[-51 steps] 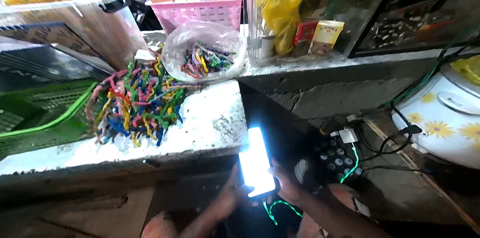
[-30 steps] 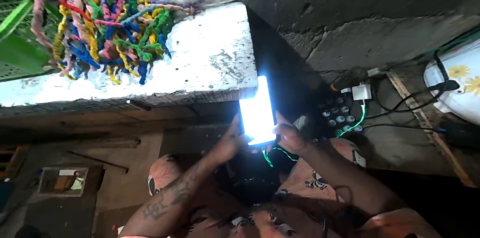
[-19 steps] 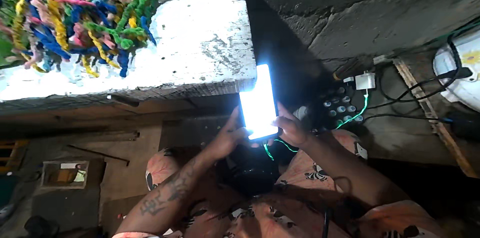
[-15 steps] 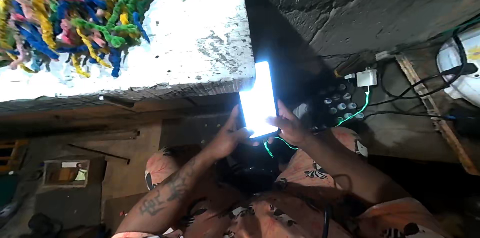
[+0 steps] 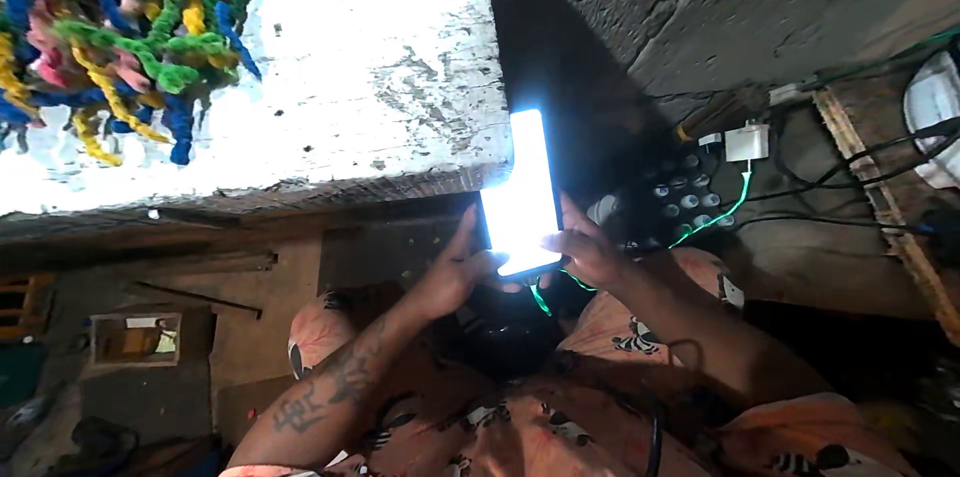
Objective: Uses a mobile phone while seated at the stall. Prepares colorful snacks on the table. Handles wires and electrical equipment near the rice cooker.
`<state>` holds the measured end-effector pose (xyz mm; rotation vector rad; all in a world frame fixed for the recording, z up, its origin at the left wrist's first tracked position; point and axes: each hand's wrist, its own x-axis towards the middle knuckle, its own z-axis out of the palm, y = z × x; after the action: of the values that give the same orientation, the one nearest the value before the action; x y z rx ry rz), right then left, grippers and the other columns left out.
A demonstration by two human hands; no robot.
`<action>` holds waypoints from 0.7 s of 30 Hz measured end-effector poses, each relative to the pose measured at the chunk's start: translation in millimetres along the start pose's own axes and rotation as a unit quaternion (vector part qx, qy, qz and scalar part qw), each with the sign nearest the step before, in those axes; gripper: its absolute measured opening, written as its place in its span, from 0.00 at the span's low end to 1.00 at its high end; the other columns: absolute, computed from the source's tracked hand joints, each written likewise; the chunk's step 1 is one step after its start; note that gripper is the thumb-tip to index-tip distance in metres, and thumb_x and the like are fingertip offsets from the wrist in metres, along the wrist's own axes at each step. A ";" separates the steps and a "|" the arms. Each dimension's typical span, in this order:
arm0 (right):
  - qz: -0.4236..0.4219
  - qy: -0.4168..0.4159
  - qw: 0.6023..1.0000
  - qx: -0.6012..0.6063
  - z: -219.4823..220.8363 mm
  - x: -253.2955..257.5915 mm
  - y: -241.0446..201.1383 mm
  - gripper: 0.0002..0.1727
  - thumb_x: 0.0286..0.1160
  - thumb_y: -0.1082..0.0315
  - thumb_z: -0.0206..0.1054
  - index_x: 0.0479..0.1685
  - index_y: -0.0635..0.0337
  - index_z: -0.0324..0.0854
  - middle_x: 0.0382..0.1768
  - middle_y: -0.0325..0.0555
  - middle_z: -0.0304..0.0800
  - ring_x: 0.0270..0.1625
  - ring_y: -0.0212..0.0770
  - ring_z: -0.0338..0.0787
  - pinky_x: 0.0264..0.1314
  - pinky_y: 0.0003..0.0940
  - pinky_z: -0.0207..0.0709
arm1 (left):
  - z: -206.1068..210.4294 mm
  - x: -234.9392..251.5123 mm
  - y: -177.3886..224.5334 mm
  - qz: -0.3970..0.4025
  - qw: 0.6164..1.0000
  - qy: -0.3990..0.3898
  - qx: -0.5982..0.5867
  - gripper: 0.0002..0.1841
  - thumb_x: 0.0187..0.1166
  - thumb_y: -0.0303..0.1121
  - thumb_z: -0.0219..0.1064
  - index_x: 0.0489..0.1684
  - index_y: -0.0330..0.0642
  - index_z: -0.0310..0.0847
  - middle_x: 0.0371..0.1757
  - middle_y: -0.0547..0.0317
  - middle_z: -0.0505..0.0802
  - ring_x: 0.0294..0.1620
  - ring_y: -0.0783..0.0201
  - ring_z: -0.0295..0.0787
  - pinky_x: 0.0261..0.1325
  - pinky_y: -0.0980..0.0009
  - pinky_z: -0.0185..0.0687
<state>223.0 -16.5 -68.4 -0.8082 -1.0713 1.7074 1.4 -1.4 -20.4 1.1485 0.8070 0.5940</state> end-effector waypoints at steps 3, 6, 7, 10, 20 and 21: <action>0.004 -0.021 1.000 0.004 0.1 -0.9 -2.6 0.43 0.64 0.78 0.60 0.85 0.44 0.49 0.55 0.37 0.89 0.38 0.35 0.95 0.27 0.28 0.90 | -0.6 0.4 0.3 -0.001 1.000 -0.003 -0.004 0.39 0.75 0.18 0.52 0.90 0.46 0.39 0.51 0.70 0.88 0.41 0.79 0.91 0.45 0.78 0.93; 0.017 -0.021 1.000 -0.008 3.2 -1.6 -7.1 0.53 0.58 0.78 0.68 0.89 0.44 0.43 0.60 0.39 0.86 0.43 0.37 0.96 0.31 0.30 0.92 | -0.7 1.1 -0.2 -0.008 1.000 0.002 -0.006 0.40 0.75 0.18 0.52 0.90 0.45 0.38 0.52 0.67 0.88 0.43 0.77 0.92 0.45 0.76 0.94; 0.022 -0.015 1.000 -0.016 4.9 -1.8 -8.5 0.54 0.56 0.79 0.68 0.89 0.45 0.43 0.60 0.40 0.86 0.43 0.37 0.96 0.31 0.30 0.92 | 0.5 1.8 0.4 -0.007 1.000 0.008 0.000 0.38 0.76 0.18 0.52 0.90 0.45 0.40 0.50 0.67 0.88 0.42 0.77 0.92 0.44 0.76 0.94; 0.032 0.000 0.999 -0.027 8.6 -2.2 -11.3 0.51 0.58 0.78 0.67 0.87 0.47 0.46 0.58 0.39 0.87 0.42 0.36 0.95 0.32 0.30 0.92 | 6.1 3.9 1.6 0.003 0.999 0.039 0.027 0.32 0.80 0.19 0.53 0.85 0.45 0.48 0.47 0.68 0.88 0.37 0.78 0.90 0.39 0.79 0.92; -0.001 -0.012 1.000 -0.010 6.2 -1.9 -9.7 0.47 0.59 0.77 0.66 0.83 0.44 0.48 0.56 0.33 0.88 0.38 0.31 0.94 0.29 0.26 0.90 | 3.0 2.5 0.6 0.015 1.000 0.015 0.008 0.33 0.79 0.19 0.48 0.87 0.47 0.46 0.53 0.69 0.87 0.44 0.78 0.92 0.44 0.76 0.94; 0.001 -0.015 1.000 -0.013 6.8 -2.0 -10.3 0.50 0.58 0.79 0.66 0.85 0.45 0.46 0.58 0.34 0.87 0.39 0.32 0.94 0.30 0.27 0.91 | 3.8 3.7 0.5 0.018 1.000 0.022 0.006 0.33 0.79 0.18 0.51 0.86 0.48 0.48 0.52 0.69 0.88 0.42 0.77 0.92 0.43 0.76 0.94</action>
<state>221.5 -18.5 -56.1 -0.8012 -1.1149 1.7150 6.7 -0.6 -20.2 1.1664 0.8308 0.6464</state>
